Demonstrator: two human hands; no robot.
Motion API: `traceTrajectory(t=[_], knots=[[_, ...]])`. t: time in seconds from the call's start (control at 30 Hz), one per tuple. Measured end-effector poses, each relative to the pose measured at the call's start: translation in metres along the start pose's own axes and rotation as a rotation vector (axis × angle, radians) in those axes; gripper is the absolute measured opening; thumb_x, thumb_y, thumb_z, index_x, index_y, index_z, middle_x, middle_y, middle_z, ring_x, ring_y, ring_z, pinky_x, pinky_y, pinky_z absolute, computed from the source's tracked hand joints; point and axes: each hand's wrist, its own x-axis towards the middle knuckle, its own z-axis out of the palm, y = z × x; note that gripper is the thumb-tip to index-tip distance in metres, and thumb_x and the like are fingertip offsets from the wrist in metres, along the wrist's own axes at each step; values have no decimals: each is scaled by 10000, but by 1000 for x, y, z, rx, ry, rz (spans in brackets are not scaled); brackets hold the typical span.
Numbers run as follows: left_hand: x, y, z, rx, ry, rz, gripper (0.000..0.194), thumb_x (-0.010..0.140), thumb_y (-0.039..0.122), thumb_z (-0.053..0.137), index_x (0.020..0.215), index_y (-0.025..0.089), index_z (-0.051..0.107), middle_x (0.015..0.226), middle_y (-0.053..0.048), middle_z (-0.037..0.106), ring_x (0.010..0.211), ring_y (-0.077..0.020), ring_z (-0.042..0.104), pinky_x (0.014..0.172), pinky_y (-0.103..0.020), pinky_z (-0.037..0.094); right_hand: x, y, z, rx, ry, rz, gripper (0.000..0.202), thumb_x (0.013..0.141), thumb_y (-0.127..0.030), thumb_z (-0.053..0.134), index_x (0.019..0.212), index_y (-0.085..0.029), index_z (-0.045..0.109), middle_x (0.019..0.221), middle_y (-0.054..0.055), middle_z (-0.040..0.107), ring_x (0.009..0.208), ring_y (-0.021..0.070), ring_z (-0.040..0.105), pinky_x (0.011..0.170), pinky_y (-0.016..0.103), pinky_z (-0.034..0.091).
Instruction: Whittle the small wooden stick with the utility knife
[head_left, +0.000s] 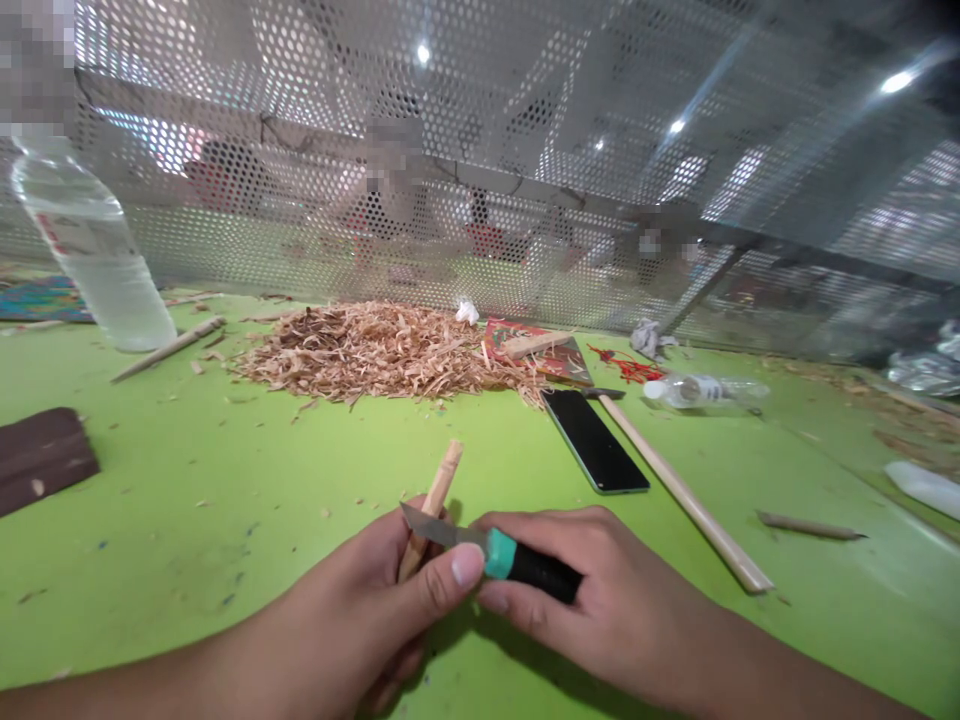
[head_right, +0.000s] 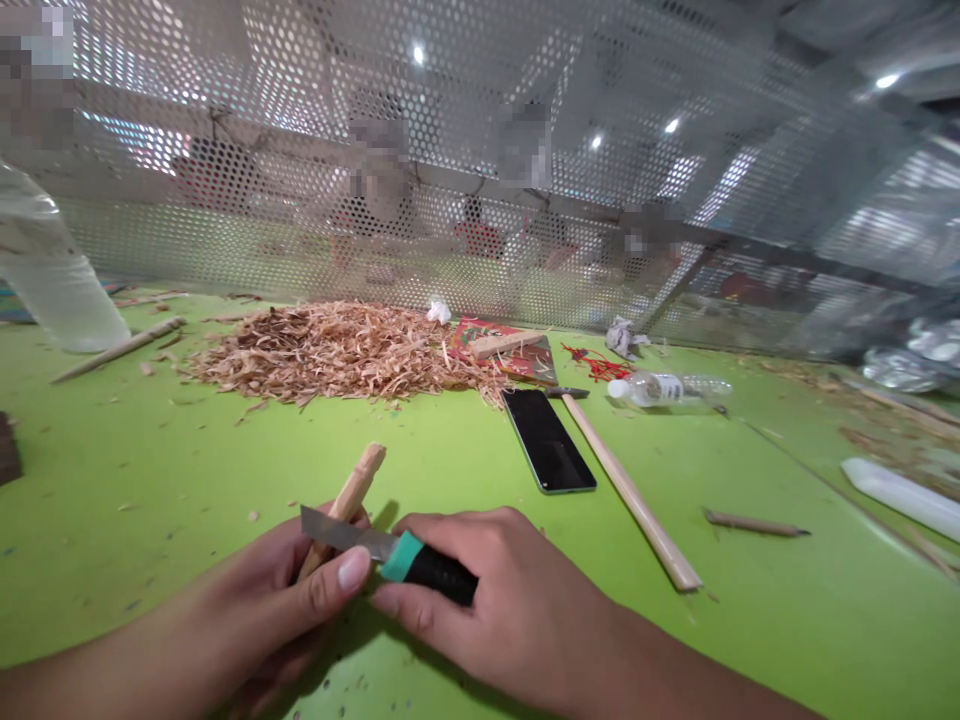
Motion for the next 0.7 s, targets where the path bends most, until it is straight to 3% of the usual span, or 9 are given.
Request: traceTrajectory(t=[0.13,0.37,0.53,0.7], knots=[[1,3,-1,13,-27,-29,542,937,748,669,1067,260,473,532,154,394,432,-66,272,394,-164,260,-2,11,8,-147,147,-139,311,1045,-476,673,1111,-200,799,990,70,832,821,236,768,756,285,562],[2,1,-1,8,-22,-7,522,942,742,666,1052,268,476,520,157,379,426,-71,242,392,-167,254,-5,19,16,-249,218,-188,399,1067,-498,638,1232,-161,773,1055,125,847,842,277,814,758,326,614],[2,-1,-2,49,40,4,493,916,730,707,1024,266,579,558,119,420,447,-93,289,419,-209,250,-6,10,13,-126,167,-122,311,1042,-505,672,1090,-224,796,1041,63,846,824,232,793,749,282,582],[2,5,5,182,211,148,497,847,711,790,870,229,671,745,9,597,691,-172,513,614,-255,477,-3,-8,-1,94,-19,48,246,1052,-431,666,1021,-230,805,914,-2,817,819,201,741,734,249,548]])
